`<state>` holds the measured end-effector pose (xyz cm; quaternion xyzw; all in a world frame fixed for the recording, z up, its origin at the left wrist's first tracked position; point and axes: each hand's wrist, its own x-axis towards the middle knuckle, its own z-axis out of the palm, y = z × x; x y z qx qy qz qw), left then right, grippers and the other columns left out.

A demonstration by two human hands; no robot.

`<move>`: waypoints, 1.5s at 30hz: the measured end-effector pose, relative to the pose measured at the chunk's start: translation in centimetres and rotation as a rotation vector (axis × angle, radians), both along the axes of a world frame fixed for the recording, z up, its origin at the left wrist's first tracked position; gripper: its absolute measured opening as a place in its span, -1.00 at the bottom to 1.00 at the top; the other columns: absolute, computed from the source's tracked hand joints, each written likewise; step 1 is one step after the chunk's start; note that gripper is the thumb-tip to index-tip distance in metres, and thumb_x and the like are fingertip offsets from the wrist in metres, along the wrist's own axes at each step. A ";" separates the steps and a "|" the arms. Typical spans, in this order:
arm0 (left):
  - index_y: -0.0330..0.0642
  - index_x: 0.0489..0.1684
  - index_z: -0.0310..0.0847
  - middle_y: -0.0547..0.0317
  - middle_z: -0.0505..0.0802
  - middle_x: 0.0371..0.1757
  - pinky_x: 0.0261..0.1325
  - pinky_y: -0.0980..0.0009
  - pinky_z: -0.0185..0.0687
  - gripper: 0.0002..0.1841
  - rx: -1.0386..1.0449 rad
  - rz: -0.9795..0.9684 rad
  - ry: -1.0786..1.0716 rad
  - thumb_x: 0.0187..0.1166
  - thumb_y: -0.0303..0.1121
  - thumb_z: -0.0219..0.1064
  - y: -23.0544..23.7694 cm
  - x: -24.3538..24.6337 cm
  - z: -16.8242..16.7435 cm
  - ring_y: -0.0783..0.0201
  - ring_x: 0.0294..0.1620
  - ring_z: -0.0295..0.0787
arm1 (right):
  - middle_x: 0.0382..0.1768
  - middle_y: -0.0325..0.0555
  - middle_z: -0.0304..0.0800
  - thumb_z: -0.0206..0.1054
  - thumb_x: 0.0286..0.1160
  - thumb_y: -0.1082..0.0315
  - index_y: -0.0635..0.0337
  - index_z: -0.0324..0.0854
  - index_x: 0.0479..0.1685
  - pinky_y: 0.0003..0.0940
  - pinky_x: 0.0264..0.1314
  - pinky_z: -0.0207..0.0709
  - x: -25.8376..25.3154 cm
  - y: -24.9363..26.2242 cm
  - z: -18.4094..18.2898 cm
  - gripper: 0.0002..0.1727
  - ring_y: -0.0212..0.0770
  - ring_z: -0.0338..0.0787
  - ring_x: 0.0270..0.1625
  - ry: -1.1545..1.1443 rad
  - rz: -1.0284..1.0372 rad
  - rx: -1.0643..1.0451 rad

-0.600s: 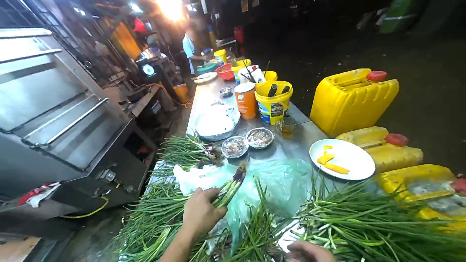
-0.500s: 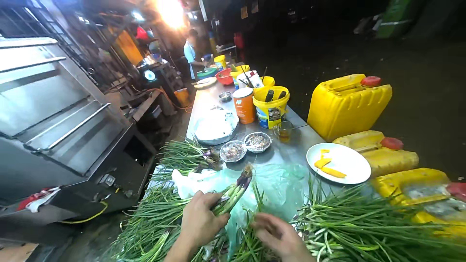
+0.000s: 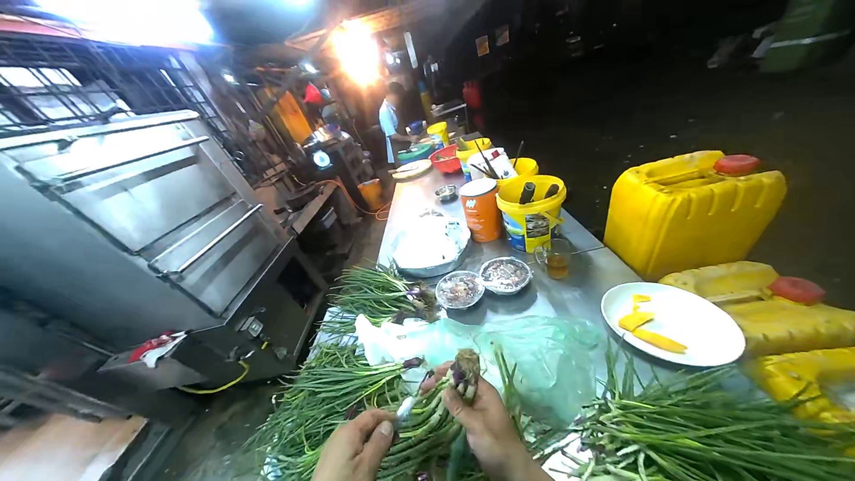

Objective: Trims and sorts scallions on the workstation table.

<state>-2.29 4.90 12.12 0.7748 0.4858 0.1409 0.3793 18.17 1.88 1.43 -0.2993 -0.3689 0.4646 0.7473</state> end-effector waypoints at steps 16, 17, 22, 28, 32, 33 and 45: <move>-0.08 0.14 0.77 0.16 0.91 0.00 0.29 0.00 0.75 -0.27 0.081 0.054 0.286 0.21 0.36 0.53 -0.8 1.0 7.5 0.22 0.10 0.86 | -0.04 -0.07 0.91 0.31 0.53 0.26 0.42 0.65 0.21 -0.35 0.21 0.78 -6.3 0.4 4.8 -0.58 -0.44 0.88 0.03 -0.543 -0.107 0.234; -0.05 0.10 0.80 0.19 0.91 -0.01 0.29 0.01 0.73 -0.31 0.107 0.027 0.306 0.26 0.37 0.48 -0.8 1.1 7.7 0.24 0.11 0.85 | -0.05 -0.05 0.91 0.32 0.46 0.37 0.42 0.66 0.20 -0.32 0.20 0.77 -6.3 0.1 5.3 -0.61 -0.40 0.89 0.02 -0.573 -0.108 0.220; -0.08 0.13 0.79 0.07 0.89 0.06 0.35 -0.04 0.64 -0.42 0.134 -0.049 0.354 0.52 0.25 0.31 -1.3 1.9 8.6 0.15 0.19 0.81 | -0.15 0.05 0.91 0.33 0.35 0.52 0.45 0.68 0.15 -0.16 0.12 0.79 -6.3 -0.3 5.6 -0.64 -0.22 0.92 -0.06 -0.671 -0.132 0.181; -0.25 0.34 0.66 -0.17 0.84 0.20 0.48 -0.06 0.53 -0.45 0.114 -0.104 0.462 0.80 0.07 0.11 -3.0 4.0 10.8 -0.02 0.33 0.76 | -0.19 0.09 0.90 0.34 0.33 0.55 0.47 0.67 0.10 -0.12 0.10 0.78 -6.3 -0.1 5.3 -0.67 -0.15 0.92 -0.09 -0.708 -0.185 0.131; -0.30 0.35 0.64 -0.22 0.83 0.20 0.47 -0.08 0.53 -0.45 0.159 -0.133 0.437 0.85 0.03 0.03 -3.6 4.6 10.3 -0.06 0.32 0.77 | -0.22 0.09 0.89 0.36 0.27 0.50 0.52 0.68 0.03 -0.24 0.09 0.77 -7.0 -0.1 4.7 -0.66 -0.21 0.91 -0.12 -0.656 -0.325 0.114; -0.26 0.32 0.65 -0.18 0.85 0.16 0.42 -0.09 0.57 -0.45 0.199 -0.135 0.431 0.84 0.05 0.02 -3.5 4.6 9.5 -0.05 0.27 0.79 | -0.22 0.09 0.89 0.37 0.25 0.49 0.53 0.68 0.01 -0.26 0.10 0.77 -7.2 -0.4 5.0 -0.66 -0.22 0.91 -0.12 -0.642 -0.357 0.088; -0.04 0.08 0.67 -0.02 0.86 -0.14 -0.01 -0.20 0.75 -0.32 0.152 0.152 0.569 0.70 0.35 -0.15 -3.2 6.5 5.6 -0.06 -0.01 0.87 | -0.30 0.02 0.83 0.13 0.67 0.48 0.48 0.72 -0.14 -0.42 0.06 0.68 -7.7 -0.8 6.1 -0.74 -0.34 0.82 -0.17 -0.372 -0.392 -0.229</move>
